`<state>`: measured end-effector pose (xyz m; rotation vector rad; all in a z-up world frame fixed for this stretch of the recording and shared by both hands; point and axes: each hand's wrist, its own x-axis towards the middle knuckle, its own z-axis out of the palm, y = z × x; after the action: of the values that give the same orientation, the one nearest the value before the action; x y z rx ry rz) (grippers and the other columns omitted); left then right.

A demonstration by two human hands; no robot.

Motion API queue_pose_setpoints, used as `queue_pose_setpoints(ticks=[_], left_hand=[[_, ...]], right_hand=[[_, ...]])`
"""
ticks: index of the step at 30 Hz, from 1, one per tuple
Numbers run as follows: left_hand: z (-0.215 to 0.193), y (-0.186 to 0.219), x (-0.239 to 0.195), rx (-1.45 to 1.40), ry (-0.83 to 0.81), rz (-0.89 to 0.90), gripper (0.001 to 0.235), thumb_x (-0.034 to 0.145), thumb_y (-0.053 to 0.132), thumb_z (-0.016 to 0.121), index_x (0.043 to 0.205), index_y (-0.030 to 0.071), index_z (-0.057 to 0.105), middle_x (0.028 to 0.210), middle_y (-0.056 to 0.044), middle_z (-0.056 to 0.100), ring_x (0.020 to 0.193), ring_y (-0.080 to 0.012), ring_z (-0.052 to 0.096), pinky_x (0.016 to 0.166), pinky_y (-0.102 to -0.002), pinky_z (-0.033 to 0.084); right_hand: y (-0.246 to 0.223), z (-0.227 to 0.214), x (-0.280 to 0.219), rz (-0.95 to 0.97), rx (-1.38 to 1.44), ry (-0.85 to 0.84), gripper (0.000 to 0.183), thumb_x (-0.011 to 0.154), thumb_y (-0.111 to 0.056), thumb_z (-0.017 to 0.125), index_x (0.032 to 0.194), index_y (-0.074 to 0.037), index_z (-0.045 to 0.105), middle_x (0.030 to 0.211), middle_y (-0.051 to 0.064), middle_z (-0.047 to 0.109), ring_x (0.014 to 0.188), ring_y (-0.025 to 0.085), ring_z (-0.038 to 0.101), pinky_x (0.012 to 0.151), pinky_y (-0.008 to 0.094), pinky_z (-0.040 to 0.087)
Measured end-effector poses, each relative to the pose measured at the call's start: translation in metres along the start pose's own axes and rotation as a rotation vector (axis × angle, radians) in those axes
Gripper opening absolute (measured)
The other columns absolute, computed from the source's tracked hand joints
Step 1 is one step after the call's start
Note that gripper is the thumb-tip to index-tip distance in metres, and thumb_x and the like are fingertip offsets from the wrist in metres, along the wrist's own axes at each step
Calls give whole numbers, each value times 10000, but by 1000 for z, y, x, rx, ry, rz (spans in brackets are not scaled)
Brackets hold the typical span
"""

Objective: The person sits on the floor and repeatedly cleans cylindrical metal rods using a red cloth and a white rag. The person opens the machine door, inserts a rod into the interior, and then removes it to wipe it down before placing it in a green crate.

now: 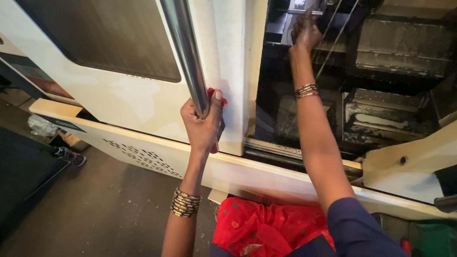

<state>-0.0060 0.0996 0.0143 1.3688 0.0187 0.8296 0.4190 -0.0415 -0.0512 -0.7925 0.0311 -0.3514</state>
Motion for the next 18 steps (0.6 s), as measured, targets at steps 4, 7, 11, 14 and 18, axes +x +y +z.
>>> queue_pose_setpoints(ticks=[4,7,11,14,18], left_hand=[[0,-1,0,14,-10,26,310,1009,212,725,772,56,599,612,35,560,483,-29,479,421,-220,363],[0,1,1,14,-12,31,290,1004,213,721,783,60,611,611,37,563,484,-30,482,424,-219,368],[0,3,0,18,-20,13,313,1004,211,722,762,69,585,589,42,541,462,-32,467,411,-219,352],[0,4,1,14,-1,-24,303,989,205,724,754,71,587,578,43,538,449,-31,461,397,-219,338],[0,3,0,17,-2,5,311,998,205,730,754,72,591,589,40,544,462,-30,463,410,-220,345]], right_hand=[[-10,2,2,24,-52,-65,456,830,-414,853,708,-23,652,570,80,660,402,96,435,352,246,292],[-10,8,6,23,-84,-13,469,811,-406,855,684,-7,644,580,110,714,399,104,480,356,242,334],[-11,12,5,28,45,75,266,795,-254,874,775,-11,769,681,104,771,499,123,677,445,241,529],[-18,14,1,63,-6,70,302,832,-266,853,717,-16,730,657,90,761,498,123,677,447,244,540],[-28,15,-4,110,-35,39,341,867,-290,809,680,-32,686,583,64,681,439,106,521,386,251,383]])
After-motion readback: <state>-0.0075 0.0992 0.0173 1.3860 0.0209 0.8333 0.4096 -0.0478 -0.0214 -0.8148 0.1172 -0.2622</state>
